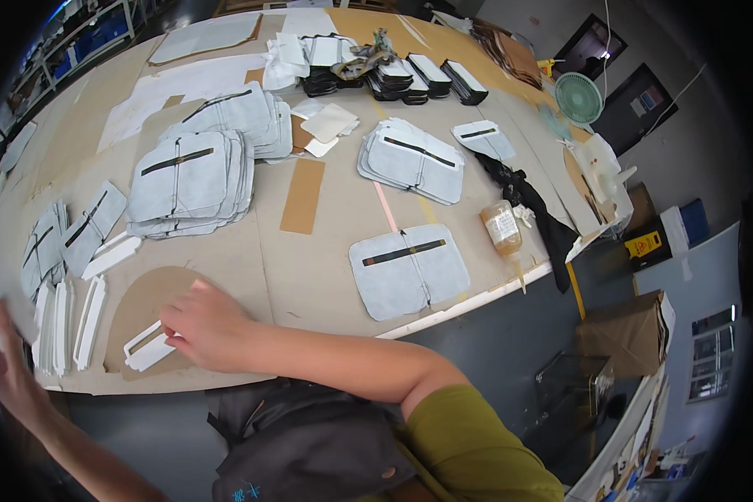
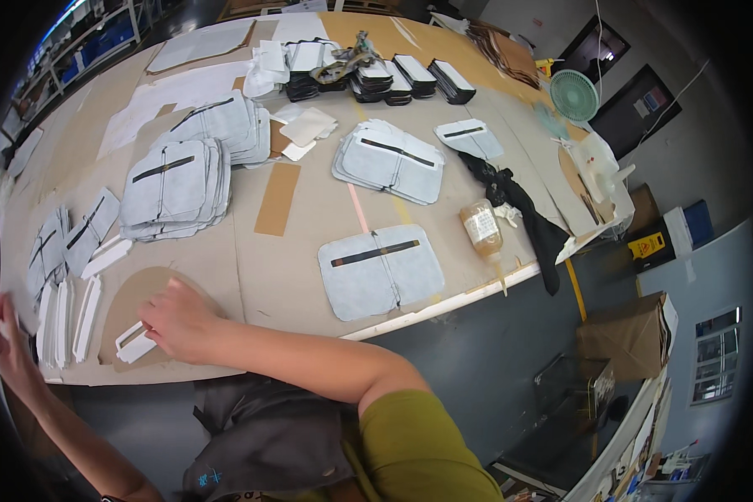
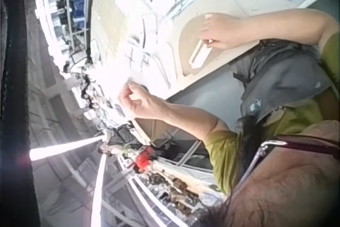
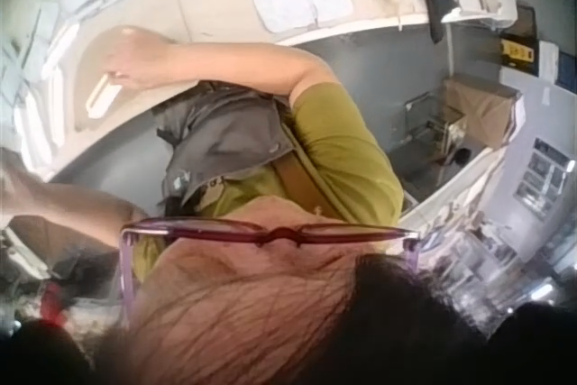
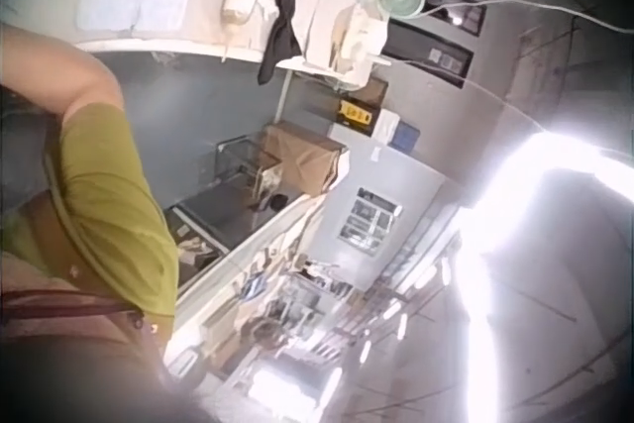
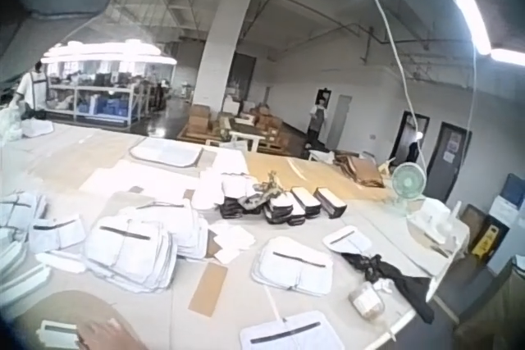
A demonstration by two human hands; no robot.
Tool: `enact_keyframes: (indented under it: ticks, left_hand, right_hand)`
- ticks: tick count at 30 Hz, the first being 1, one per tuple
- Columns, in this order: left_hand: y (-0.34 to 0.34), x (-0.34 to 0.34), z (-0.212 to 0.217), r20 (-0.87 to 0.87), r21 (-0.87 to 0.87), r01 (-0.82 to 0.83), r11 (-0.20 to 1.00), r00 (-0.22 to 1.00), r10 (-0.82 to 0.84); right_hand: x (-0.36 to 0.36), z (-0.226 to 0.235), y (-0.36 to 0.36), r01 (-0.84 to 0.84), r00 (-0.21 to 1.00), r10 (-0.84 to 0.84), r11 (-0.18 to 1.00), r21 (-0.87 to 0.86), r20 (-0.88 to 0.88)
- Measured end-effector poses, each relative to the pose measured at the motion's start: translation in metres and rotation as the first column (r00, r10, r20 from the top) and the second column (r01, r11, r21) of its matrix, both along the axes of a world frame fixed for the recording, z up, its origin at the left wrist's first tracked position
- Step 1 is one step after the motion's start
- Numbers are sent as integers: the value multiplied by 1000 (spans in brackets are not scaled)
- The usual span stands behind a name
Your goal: Applying glue to plastic frames and attaching them to leather pouch components.
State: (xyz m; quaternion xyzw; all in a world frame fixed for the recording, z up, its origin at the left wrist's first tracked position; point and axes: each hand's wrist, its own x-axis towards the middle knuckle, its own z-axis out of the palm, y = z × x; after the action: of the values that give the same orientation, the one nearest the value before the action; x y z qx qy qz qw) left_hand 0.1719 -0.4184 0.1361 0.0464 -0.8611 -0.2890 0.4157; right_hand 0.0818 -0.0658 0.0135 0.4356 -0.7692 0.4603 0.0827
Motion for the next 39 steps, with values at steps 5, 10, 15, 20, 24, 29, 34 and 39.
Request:
enact_keyframes:
  ticks: [5, 10, 15, 20, 24, 29, 34, 39]
  left_hand:
    - [232, -70, 37, 124, -317, 410, 855, 912, -391]
    - [339, -101, 17, 311, -326, 740, 588, 672, -672]
    - [409, -117, 1, 311, -256, 850, 461, 524, -793]
    - [436, -122, -6, 346, -211, 894, 394, 446, -826]
    - [446, -127, -12, 354, -190, 902, 389, 432, -829]
    - [442, -130, -17, 400, -208, 902, 379, 432, -809]
    - [413, -132, -36, 315, 343, 754, 561, 470, -824]
    - [372, -119, -87, 287, 865, 327, 380, 299, -910]
  right_hand:
    - [-13, 36, 127, 76, 993, -41, 939, -336, 110]
    - [-30, 95, 273, 256, 951, -132, 841, -477, 278]
    - [-10, 107, 296, 305, 939, -295, 952, -28, 178]
    - [-8, 86, 316, 282, 934, -296, 955, 92, 203]
    - [-13, 79, 321, 265, 937, -270, 963, 52, 221]
    - [-21, 70, 320, 252, 933, -239, 968, -13, 267]
    - [-24, 61, 342, 345, 866, -255, 928, -144, 429]
    - [-29, 43, 359, 403, 739, -179, 890, -213, 650]
